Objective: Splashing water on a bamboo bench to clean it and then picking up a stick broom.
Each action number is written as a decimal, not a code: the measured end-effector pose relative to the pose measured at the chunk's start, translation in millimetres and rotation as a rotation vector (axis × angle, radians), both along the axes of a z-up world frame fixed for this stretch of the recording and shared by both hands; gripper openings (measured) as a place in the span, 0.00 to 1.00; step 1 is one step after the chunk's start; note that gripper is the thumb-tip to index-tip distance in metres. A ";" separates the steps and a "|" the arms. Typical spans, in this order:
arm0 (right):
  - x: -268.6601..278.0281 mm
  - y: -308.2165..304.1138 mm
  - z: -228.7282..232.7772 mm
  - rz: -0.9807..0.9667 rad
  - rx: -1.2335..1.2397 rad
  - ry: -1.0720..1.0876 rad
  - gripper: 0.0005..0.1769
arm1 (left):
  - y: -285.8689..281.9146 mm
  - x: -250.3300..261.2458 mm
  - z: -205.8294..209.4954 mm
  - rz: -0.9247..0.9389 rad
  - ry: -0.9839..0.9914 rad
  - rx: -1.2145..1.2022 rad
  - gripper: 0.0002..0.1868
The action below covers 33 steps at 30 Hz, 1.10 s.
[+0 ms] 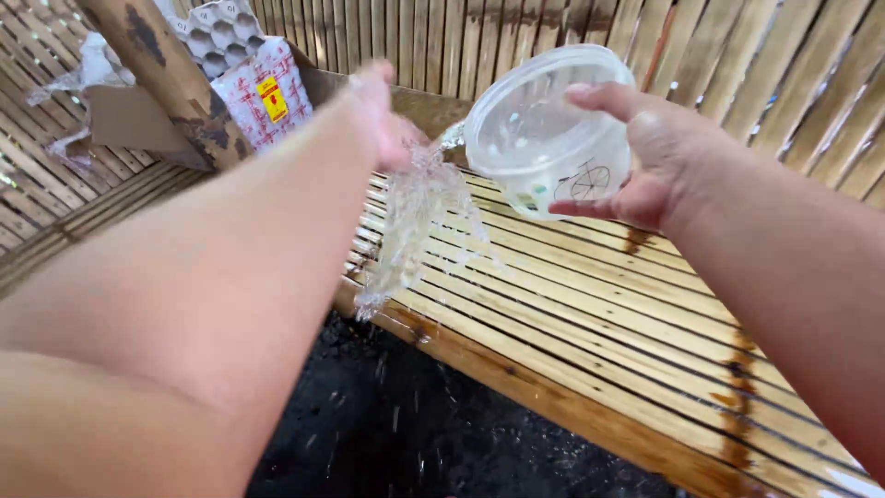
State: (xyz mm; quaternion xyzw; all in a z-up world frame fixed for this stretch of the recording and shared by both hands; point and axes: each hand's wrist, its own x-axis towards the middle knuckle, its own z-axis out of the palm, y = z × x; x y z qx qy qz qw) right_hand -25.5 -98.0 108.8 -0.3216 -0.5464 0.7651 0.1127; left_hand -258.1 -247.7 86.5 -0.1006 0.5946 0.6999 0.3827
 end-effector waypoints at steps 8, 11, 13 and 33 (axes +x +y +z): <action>-2.6 20.6 -70.5 -0.470 -0.357 -0.116 0.39 | -54.6 -96.6 -89.2 0.479 0.076 0.032 0.44; 9.3 4.9 -64.4 -0.653 -0.067 -0.295 0.48 | -57.9 -76.5 -175.5 0.373 -0.027 -0.042 0.35; 5.9 10.0 -76.4 -0.608 0.150 -0.394 0.52 | -59.2 -86.4 -248.9 0.313 -0.083 -0.089 0.30; -69.3 53.1 -57.4 -0.383 1.448 -0.273 0.67 | 98.4 -113.1 -47.8 -0.559 0.780 -0.544 0.24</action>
